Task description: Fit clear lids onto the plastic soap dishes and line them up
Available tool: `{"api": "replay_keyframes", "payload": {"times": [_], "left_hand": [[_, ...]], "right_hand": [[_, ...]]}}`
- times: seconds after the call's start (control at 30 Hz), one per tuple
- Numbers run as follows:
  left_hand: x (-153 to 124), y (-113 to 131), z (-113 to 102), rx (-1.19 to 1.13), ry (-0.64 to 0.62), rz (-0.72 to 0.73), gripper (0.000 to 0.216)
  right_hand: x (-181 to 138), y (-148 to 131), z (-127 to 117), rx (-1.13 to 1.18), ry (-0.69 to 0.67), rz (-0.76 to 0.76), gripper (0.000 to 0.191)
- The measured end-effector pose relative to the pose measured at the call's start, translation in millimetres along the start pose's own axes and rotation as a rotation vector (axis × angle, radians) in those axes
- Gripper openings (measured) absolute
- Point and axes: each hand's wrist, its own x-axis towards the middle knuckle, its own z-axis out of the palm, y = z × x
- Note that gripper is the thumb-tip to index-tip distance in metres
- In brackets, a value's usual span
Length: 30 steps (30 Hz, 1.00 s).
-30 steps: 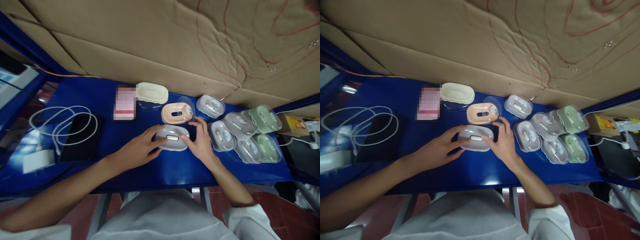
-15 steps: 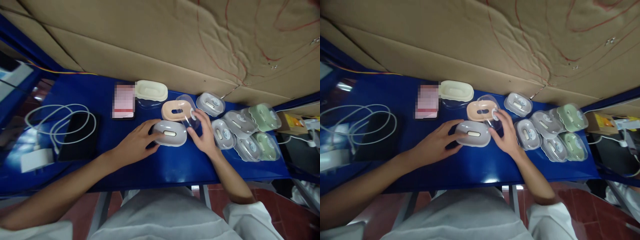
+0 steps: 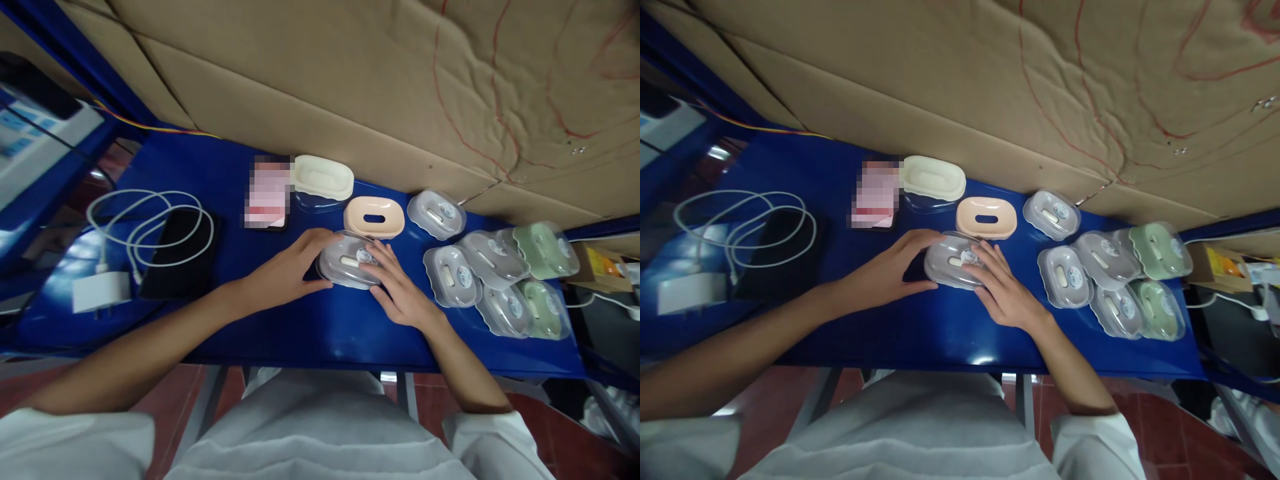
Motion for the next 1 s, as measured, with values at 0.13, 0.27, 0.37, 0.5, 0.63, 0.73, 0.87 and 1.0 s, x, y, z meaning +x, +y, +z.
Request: {"api": "replay_keyframes", "payload": {"times": [0.13, 0.27, 0.37, 0.5, 0.63, 0.73, 0.87, 1.0], "left_hand": [[-2, -2, -1, 0.096, -0.014, -0.011, 0.072], [-3, -6, -2, 0.152, -0.062, -0.024, 0.067], [-3, -6, -3, 0.184, -0.062, 0.002, 0.065], [-3, -3, -2, 0.222, -0.045, 0.023, 0.062], [-3, -2, -1, 0.253, -0.041, 0.029, 0.059], [-2, -1, -2, 0.247, -0.038, 0.058, 0.058], [-1, 0, -3, 0.255, -0.050, 0.053, 0.056], [0, 0, -4, 0.225, -0.067, 0.036, 0.056]], "right_hand": [[-1, 0, 4, -0.061, -0.042, -0.010, 0.054], [-1, -3, 11, -0.160, -0.028, -0.063, 0.051], [0, -3, 16, -0.247, -0.023, -0.049, 0.047], [0, -1, 23, -0.263, -0.028, -0.020, 0.044], [-1, 1, 27, -0.276, 0.011, -0.039, 0.044], [-1, 2, 26, -0.284, 0.010, -0.047, 0.044], [-2, 2, 22, -0.293, 0.027, -0.101, 0.048], [-4, 2, 22, -0.280, -0.004, -0.061, 0.049]]}}
